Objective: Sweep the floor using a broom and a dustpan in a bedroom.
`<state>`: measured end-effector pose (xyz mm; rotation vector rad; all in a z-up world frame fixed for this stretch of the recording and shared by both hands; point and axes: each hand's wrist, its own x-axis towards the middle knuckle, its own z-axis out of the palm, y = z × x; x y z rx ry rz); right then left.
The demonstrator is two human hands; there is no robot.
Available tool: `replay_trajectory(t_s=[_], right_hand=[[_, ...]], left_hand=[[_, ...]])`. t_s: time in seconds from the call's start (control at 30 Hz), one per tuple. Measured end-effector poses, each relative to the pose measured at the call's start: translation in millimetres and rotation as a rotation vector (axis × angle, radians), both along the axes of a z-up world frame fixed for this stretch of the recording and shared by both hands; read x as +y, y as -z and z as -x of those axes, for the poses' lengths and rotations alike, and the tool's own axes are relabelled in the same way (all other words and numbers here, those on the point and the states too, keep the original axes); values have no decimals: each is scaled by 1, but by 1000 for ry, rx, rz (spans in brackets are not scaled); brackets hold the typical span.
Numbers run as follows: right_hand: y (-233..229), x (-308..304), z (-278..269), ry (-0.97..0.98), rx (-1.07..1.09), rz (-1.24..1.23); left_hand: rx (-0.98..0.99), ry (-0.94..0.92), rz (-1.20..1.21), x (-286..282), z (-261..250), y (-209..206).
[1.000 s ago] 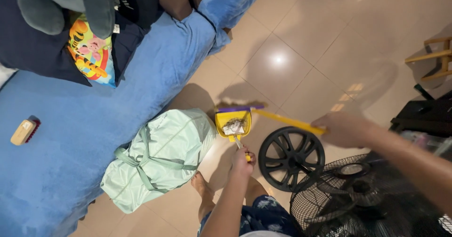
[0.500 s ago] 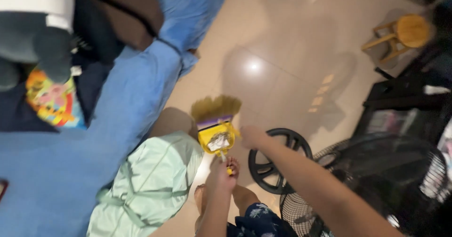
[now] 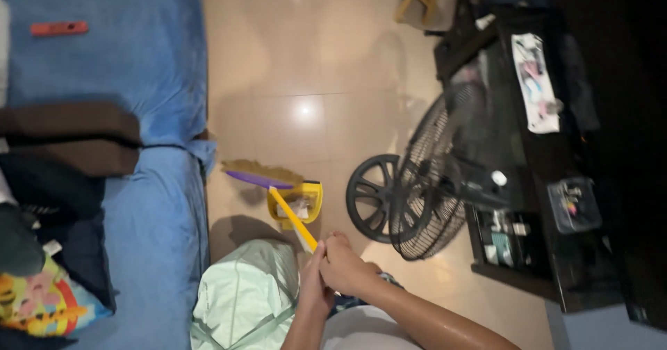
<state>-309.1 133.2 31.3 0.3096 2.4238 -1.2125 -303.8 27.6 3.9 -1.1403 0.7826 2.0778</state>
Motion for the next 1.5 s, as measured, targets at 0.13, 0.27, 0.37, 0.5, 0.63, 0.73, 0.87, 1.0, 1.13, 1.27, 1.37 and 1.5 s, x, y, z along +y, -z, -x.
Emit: replay_trajectory(t_s=[0.13, 0.27, 0.37, 0.5, 0.63, 0.73, 0.87, 1.0, 1.13, 1.27, 1.37, 1.5], right_hand=[[-50, 25, -13, 39, -253, 68], [-95, 111, -40, 415, 418, 170], [-101, 212, -54, 856, 684, 209], [-46, 323, -31, 1314, 344, 255], [-10, 336, 10, 1226, 221, 262], [-3, 326, 34, 1123, 163, 636], [6, 328, 41, 1057, 250, 454], [9, 328, 26, 1065, 296, 434], [7, 313, -39, 1185, 440, 508], [-18, 300, -122, 1296, 486, 472], [-35, 303, -194, 1311, 517, 486], [-64, 314, -281, 1293, 565, 532]], left_hand=[[94, 130, 11, -17, -1, 29], [-8, 276, 178, -24, 18, 11], [-1, 298, 178, -28, 21, -1], [93, 288, 81, -32, 16, 2], [107, 312, 98, -18, 12, -45], [21, 333, 220, -4, 9, -67], [-35, 341, 218, 4, -8, -64], [28, 402, 140, -7, -26, -49], [58, 438, 134, -18, -32, -39], [20, 553, 160, -29, -46, -35], [70, 547, 104, -32, -57, -52], [123, 589, 142, -30, -76, -60]])
